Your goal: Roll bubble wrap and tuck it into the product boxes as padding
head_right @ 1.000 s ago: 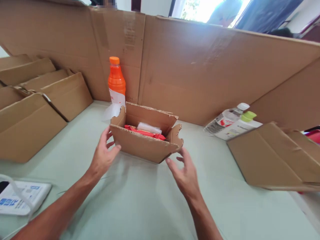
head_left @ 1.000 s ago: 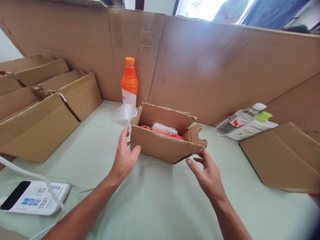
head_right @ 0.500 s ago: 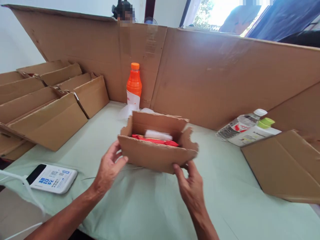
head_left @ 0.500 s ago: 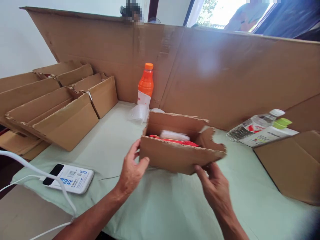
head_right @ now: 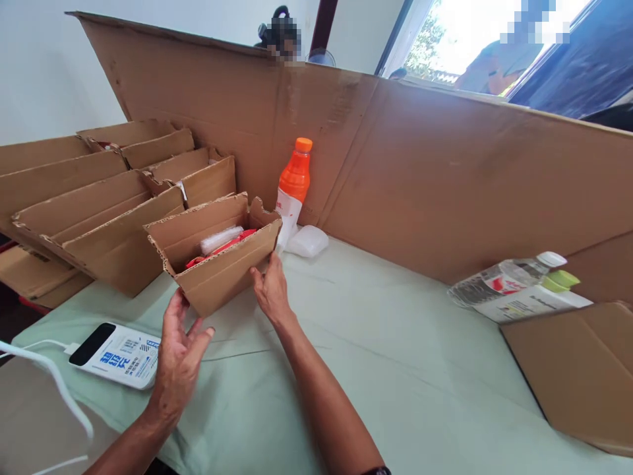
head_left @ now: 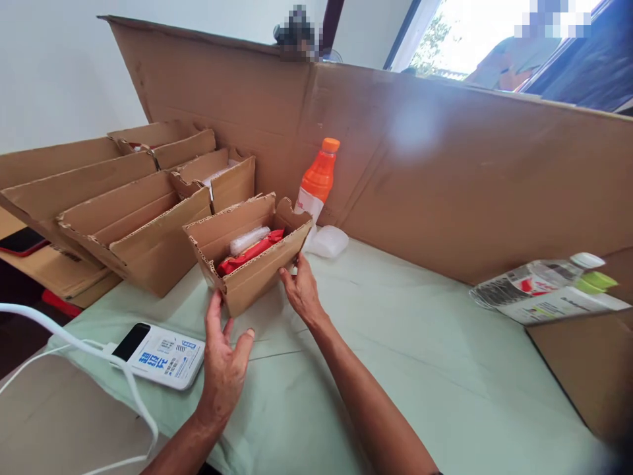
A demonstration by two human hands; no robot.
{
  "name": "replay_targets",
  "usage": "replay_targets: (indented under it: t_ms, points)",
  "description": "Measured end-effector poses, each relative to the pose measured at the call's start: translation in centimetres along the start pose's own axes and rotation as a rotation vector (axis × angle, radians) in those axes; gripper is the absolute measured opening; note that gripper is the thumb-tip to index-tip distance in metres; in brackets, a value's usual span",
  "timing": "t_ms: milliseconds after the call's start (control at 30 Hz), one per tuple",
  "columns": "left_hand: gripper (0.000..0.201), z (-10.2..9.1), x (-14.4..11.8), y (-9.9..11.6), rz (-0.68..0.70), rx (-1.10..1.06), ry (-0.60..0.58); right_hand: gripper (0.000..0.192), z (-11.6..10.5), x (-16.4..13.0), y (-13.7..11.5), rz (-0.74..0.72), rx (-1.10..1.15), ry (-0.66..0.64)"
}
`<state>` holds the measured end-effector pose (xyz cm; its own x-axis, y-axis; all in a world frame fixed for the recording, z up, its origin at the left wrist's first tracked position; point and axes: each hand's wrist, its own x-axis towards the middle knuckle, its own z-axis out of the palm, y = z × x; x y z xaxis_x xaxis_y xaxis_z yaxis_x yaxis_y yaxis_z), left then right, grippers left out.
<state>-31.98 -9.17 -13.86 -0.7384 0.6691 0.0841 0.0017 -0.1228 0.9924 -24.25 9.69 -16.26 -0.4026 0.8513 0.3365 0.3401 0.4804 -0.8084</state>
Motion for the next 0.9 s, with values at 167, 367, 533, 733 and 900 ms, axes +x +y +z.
replay_targets:
  t_ms: [167,367,533,733,900]
  points:
    - [0.081,2.5,2.3,-0.9,0.018,0.037,-0.004,0.067,4.6,-0.4,1.5,-0.062,0.076,-0.103]
    - [0.08,5.7,5.7,-1.6,0.059,0.101,0.04,0.064,5.6,-1.0,2.6,-0.116,0.119,-0.174]
    - [0.084,7.4,9.4,-2.9,0.132,0.185,0.062,0.055,5.3,-1.2,2.4,-0.1,0.129,-0.156]
    - [0.08,8.1,14.7,-5.6,0.156,0.359,0.05,0.052,5.1,-0.9,1.4,-0.084,0.127,-0.114]
    - [0.062,7.7,14.5,-7.5,0.155,0.428,0.117,0.038,5.1,-1.2,1.2,-0.044,0.102,-0.074]
